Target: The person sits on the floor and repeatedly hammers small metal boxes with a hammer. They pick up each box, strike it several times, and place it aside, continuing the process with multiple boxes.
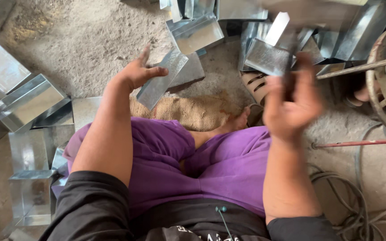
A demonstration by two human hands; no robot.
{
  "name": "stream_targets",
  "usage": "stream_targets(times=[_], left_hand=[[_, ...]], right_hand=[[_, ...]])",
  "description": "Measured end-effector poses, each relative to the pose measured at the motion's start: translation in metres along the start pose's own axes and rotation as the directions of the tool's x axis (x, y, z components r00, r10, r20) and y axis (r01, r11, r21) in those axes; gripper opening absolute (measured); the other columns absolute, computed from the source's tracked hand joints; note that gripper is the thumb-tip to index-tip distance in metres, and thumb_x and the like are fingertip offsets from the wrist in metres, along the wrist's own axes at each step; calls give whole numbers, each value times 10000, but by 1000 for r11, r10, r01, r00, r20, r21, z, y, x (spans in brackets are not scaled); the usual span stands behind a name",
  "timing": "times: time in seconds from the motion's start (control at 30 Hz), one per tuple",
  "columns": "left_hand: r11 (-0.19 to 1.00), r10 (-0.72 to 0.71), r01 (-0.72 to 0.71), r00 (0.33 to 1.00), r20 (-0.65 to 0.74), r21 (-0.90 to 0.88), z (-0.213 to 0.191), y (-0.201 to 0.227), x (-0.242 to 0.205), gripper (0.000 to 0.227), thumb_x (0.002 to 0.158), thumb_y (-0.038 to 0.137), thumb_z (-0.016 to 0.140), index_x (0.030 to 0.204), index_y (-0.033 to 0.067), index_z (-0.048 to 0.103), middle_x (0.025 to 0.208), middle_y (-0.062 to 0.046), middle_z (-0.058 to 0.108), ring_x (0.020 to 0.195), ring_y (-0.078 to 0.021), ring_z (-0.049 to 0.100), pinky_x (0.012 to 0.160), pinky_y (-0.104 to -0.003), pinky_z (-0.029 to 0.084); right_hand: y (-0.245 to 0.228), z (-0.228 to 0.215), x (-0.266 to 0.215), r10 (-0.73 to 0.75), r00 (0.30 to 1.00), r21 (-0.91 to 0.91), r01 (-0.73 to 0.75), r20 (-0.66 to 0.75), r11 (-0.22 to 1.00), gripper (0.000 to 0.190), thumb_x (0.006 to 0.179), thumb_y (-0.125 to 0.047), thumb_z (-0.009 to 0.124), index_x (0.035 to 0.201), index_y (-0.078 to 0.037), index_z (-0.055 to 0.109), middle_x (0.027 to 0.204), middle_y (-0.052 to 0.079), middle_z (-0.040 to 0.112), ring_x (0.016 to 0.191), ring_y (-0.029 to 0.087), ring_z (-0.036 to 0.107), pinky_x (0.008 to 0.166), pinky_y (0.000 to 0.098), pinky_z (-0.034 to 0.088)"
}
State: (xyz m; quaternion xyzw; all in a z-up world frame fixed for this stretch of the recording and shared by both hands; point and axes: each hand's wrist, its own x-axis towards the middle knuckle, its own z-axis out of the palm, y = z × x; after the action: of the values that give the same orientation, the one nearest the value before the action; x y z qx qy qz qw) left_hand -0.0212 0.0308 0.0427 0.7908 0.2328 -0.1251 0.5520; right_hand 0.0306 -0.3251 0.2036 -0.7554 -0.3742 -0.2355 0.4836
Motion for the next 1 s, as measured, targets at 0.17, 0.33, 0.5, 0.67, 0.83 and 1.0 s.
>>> stream_targets(times=[0.17,0.33,0.5,0.67,0.83,1.0], left_hand=[[923,-287,289,957,49,-254,-9,-14,2,1256,670,612,742,1638,91,135,1366,-262,661,1120,-345,708,937,-451,572],[960,-244,244,970,21,-136,-7,-29,8,1221,669,585,749,1646,120,184,1422,-254,599,1139,-321,691,945,-442,562],[991,-108,111,993,-49,68,-8,-21,5,1264,764,682,827,1683,117,167,1581,-272,417,1382,-387,436,1116,-547,383],[970,-82,107,990,-117,220,13,13,-15,1478,430,659,791,1657,241,82,1592,-149,426,1316,-380,574,1125,-528,459],[706,14,81,992,-128,703,33,38,-18,1428,592,763,831,1659,194,71,1543,-179,408,1406,-391,415,1128,-575,370],[739,1,131,981,-195,660,32,31,-5,1323,711,793,786,1643,150,101,1526,-193,421,1385,-402,433,1084,-545,414]], right_hand=[[-2,4,4,-23,952,249,103,-305,963,414,1135,-59,592,1523,-76,447,851,96,617,521,87,565,486,255,459],[29,92,-40,81,997,70,-82,17,994,155,1064,-136,618,984,-8,652,821,102,668,694,180,666,610,304,566],[61,106,-50,419,861,-144,-394,289,908,433,912,-90,723,1311,52,630,780,154,685,676,188,703,624,334,537],[73,80,-45,417,873,-98,-406,254,909,432,890,-38,729,1315,8,666,888,123,729,808,149,710,756,294,548],[83,75,-53,523,809,-26,-536,269,844,421,895,-3,723,1310,15,653,933,58,728,854,70,641,779,251,526],[87,79,-50,575,764,-42,-590,294,806,445,899,-3,729,1335,27,645,981,74,737,880,64,634,799,242,521]])
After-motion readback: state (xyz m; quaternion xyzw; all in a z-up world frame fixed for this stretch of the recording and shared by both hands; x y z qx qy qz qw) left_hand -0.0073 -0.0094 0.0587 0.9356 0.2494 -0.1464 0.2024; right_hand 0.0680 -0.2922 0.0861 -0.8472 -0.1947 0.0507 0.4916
